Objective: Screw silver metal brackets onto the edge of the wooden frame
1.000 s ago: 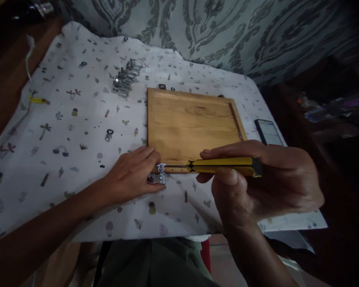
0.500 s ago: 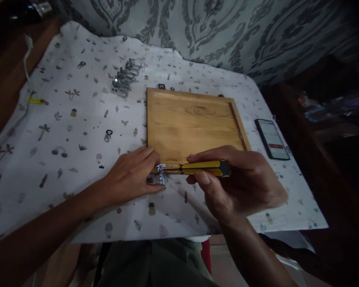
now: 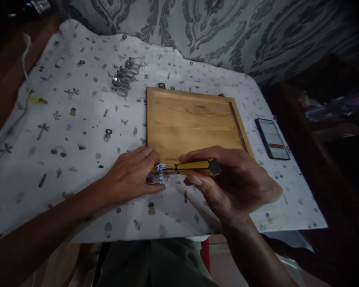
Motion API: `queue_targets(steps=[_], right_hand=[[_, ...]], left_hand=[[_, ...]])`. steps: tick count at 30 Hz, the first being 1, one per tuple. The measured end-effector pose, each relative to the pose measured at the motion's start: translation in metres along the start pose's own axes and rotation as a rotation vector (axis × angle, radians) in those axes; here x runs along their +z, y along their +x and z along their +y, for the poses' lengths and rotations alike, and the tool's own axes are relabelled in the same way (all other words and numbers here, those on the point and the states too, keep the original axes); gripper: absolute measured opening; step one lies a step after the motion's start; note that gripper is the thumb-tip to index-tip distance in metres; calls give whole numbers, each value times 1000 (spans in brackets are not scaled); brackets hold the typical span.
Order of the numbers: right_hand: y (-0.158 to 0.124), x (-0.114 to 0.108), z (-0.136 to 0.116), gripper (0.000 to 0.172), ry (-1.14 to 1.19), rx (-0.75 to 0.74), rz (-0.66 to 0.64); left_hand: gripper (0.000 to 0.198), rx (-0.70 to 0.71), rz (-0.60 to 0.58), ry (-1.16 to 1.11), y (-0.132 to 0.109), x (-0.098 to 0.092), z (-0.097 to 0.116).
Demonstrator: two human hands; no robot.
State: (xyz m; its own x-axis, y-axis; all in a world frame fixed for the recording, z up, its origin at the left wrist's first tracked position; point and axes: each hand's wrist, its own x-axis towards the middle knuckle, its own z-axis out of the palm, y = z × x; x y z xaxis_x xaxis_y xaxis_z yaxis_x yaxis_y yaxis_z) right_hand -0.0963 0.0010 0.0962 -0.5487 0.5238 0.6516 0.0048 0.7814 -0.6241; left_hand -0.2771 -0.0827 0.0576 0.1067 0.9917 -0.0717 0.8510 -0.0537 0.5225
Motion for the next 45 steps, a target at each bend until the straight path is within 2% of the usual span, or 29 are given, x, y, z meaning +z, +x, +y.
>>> queue_targets(steps=[6, 13, 15, 20, 22, 33, 45], right_hand=[[1, -4, -4, 11, -55, 91, -61], [4, -8, -3, 14, 0, 87, -156], [3, -7, -4, 15, 12, 79, -130], [-1, -5, -6, 17, 19, 127, 127], [-3, -4, -4, 17, 22, 121, 153], [-11, 1, 6, 18, -22, 100, 85], [-14, -2, 4, 16, -15, 131, 22]], left_hand=[[29, 0, -21, 17, 0, 1, -1], [29, 14, -8, 22, -1, 1, -2], [29, 16, -12, 30, 0, 1, -1], [32, 23, -12, 47, -1, 0, -2], [32, 28, -8, 48, -1, -1, -2], [32, 47, 17, 53, -2, 2, -3], [31, 21, -26, 49, -1, 0, -2]])
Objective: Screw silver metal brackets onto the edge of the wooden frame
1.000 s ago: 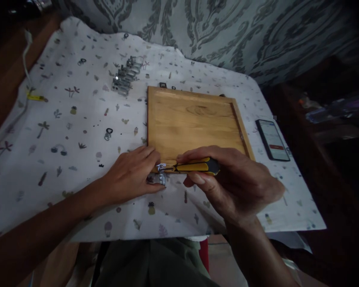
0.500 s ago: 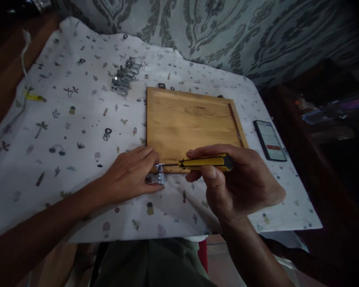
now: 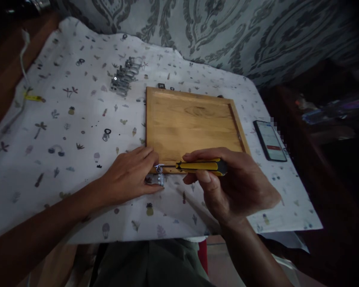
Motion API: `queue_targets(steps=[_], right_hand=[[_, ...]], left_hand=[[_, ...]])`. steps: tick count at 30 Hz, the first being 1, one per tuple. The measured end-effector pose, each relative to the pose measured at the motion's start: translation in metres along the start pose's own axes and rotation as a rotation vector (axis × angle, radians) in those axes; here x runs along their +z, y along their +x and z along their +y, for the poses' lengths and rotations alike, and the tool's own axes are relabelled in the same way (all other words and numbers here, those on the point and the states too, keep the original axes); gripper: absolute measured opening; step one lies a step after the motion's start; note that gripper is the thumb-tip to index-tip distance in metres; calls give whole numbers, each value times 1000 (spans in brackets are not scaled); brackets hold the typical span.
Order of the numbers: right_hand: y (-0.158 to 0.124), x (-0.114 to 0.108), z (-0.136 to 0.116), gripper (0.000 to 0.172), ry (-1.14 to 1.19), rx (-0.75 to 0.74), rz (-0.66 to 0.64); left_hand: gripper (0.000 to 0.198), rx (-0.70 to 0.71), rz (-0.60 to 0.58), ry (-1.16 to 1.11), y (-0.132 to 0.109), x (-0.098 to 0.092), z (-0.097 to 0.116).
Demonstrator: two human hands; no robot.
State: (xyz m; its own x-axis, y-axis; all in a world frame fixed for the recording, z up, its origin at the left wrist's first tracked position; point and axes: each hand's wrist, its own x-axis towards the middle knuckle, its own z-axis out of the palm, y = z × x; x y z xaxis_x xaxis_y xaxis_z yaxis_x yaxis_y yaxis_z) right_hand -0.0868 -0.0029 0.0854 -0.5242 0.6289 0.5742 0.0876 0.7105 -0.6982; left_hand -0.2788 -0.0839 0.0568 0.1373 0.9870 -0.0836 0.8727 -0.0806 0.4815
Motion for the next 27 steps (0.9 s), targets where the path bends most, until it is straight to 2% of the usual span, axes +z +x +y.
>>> queue_targets(steps=[8, 11, 16, 19, 21, 25, 27], right_hand=[[9, 3, 4, 15, 44, -58, -18], [13, 6, 6, 16, 51, -81, 16], [14, 11, 1, 15, 72, -4, 51], [15, 11, -3, 14, 175, 94, 58], [16, 8, -3, 17, 296, 145, 30], [16, 0, 2, 35, 431, 167, -104], [15, -4, 4, 33, 441, 172, -168]], left_hand=[[31, 9, 0, -19, 0, 0, -1], [32, 9, -1, -13, -1, 1, -1], [33, -4, -19, -21, 0, -1, 1], [34, -19, -35, -28, 1, -2, 2], [34, -28, -37, -21, 2, -2, 2], [34, -33, -42, -18, 2, -2, 2], [34, -26, -39, -28, 1, -2, 2]])
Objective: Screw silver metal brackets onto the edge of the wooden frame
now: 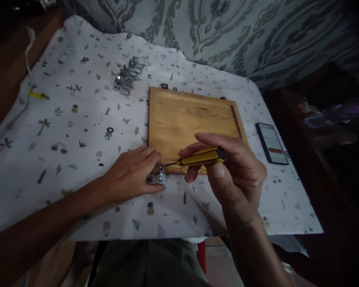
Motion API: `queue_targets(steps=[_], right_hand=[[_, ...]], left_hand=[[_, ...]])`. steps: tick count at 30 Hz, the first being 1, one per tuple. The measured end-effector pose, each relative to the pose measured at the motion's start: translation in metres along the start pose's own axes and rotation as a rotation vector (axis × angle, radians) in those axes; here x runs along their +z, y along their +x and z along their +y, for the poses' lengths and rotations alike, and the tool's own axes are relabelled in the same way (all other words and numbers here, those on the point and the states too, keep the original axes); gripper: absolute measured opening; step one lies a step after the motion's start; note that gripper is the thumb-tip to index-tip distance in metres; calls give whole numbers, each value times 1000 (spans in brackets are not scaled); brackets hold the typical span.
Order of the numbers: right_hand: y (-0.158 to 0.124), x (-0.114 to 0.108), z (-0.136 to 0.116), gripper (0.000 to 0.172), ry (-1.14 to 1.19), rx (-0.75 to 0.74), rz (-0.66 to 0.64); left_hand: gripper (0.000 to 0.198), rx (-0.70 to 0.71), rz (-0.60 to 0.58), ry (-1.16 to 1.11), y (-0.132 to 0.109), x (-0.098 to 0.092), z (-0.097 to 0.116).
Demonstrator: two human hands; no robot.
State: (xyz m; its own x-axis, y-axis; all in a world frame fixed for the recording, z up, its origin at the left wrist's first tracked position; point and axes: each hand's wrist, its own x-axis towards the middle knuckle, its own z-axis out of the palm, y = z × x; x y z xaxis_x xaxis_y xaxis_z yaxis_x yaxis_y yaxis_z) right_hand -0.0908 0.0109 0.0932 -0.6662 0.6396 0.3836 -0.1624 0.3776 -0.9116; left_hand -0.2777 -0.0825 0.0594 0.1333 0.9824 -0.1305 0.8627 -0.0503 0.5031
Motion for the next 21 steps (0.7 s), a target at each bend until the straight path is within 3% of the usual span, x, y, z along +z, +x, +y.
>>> queue_targets(steps=[3, 13, 21], right_hand=[[0, -2, 0, 26, -12, -13, -18], [0, 5, 2, 17, -227, -170, 116], [-3, 9, -1, 21, -184, -131, 163]], left_hand=[[35, 4, 7, -6, 0, 0, 0], [36, 6, 24, 21, 0, 1, -1], [35, 23, 48, 20, 0, 3, -2]])
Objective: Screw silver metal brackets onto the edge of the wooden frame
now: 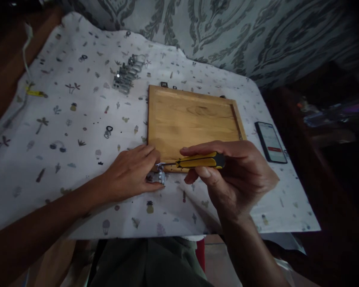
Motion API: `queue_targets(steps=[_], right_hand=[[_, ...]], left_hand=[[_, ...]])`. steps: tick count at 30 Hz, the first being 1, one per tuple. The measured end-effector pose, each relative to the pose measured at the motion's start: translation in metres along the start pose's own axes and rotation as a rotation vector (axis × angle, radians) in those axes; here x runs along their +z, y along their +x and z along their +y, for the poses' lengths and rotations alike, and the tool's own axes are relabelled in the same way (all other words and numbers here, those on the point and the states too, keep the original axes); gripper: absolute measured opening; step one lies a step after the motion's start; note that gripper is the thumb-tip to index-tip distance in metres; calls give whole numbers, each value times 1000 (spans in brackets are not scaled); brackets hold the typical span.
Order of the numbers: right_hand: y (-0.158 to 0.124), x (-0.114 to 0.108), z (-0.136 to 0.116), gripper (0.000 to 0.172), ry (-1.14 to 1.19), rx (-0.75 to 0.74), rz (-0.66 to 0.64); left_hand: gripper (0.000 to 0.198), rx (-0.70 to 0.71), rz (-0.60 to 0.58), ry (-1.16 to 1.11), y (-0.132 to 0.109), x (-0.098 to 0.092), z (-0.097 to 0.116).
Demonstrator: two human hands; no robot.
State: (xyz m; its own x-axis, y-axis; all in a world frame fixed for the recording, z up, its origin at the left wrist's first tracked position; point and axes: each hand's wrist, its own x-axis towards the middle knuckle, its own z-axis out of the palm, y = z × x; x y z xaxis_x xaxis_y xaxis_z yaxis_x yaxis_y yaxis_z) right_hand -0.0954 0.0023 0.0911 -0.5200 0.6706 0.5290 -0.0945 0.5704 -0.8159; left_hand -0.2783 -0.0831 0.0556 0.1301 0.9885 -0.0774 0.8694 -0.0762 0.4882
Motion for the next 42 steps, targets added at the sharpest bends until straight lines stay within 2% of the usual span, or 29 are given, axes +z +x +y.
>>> queue_targets(steps=[5, 11, 15, 17, 20, 24, 28, 38, 42], right_hand=[[-2, 1, 1, 22, 11, 23, -15], [-4, 2, 3, 25, -3, -29, -32], [1, -5, -11, 18, -97, -4, 33], [5, -9, -20, 19, -101, -3, 9], [6, -9, -25, 16, -67, 41, 45], [-3, 0, -16, 20, -84, -10, 160], [-11, 3, -7, 20, -122, 22, 97], [-8, 5, -1, 18, -98, 8, 112], [-9, 3, 0, 19, -111, 13, 65]], left_hand=[[35, -9, -31, -15, 1, -1, 1], [32, -7, -21, -17, 0, 0, 0], [31, -9, -1, -27, -1, 1, -1], [32, -6, -7, -19, -1, 0, -1], [33, 1, -15, 4, -1, -2, 0], [32, -1, -9, 12, 0, -3, 1], [32, -9, -16, 8, 0, -2, 1], [31, 1, -11, 6, 0, -3, 1], [29, 6, 3, -3, -1, -1, 0]])
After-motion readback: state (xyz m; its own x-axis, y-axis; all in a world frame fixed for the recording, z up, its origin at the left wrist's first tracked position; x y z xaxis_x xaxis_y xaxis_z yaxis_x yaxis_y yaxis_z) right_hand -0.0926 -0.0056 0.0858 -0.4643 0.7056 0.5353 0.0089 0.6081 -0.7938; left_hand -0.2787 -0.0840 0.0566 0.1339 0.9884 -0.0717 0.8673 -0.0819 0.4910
